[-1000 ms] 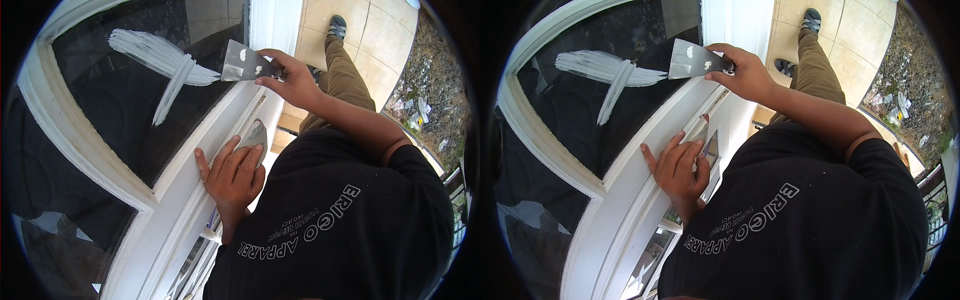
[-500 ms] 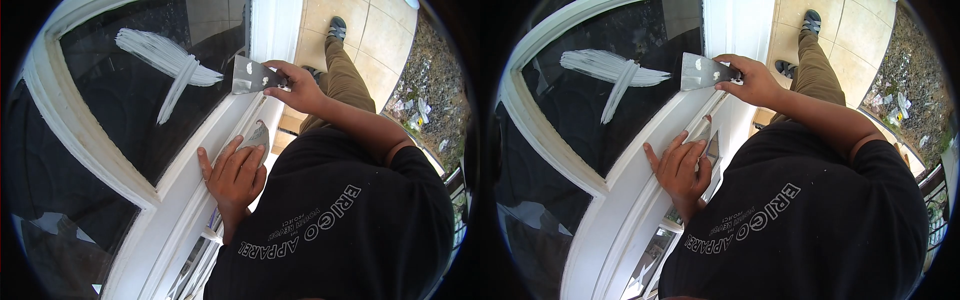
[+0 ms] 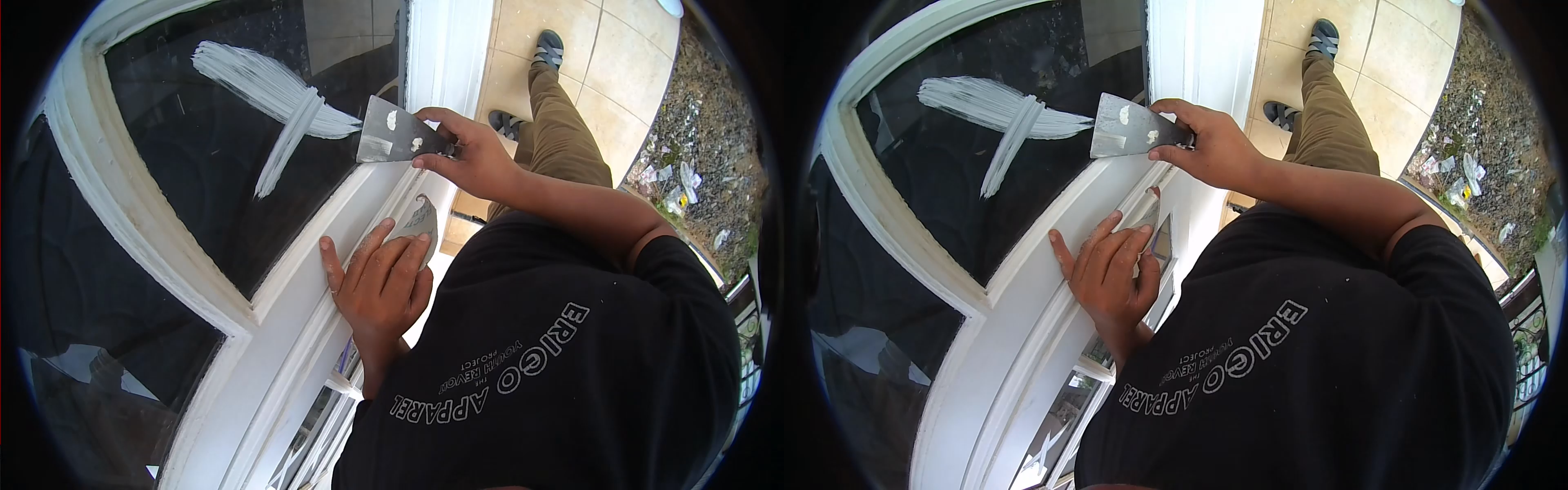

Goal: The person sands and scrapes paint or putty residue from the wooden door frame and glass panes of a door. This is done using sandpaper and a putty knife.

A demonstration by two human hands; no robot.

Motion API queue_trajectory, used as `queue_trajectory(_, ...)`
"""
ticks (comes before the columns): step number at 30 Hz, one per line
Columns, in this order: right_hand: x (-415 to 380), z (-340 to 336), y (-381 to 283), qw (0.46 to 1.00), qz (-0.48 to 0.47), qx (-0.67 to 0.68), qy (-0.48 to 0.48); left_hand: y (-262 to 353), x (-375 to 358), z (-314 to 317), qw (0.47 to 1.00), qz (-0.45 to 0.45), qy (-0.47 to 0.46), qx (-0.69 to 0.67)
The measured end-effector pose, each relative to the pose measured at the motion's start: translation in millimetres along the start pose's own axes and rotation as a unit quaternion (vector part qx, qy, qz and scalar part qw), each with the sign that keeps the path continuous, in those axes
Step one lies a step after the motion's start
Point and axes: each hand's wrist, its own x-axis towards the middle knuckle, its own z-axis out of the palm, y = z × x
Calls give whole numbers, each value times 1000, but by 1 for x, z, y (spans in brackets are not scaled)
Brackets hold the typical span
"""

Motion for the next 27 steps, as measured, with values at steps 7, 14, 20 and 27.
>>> queue_trajectory(7, -2, 1, -1, 1000, 2, 0, 3, 0, -2, 0, 1000, 3, 0, -3)
queue_trajectory(14, -2, 3, -1, 1000, -4, 3, 17, -2, 1, 1, 1000, -1, 0, 6)
queue_trajectory(20, -1, 5, 1, 1000, 0, 3, 11, -3, 2, 2, 1000, -16, -4, 21)
queue_trajectory(27, -2, 7, 6, 1000, 18, 8, 17, 1, 6, 0, 999, -30, -9, 22)
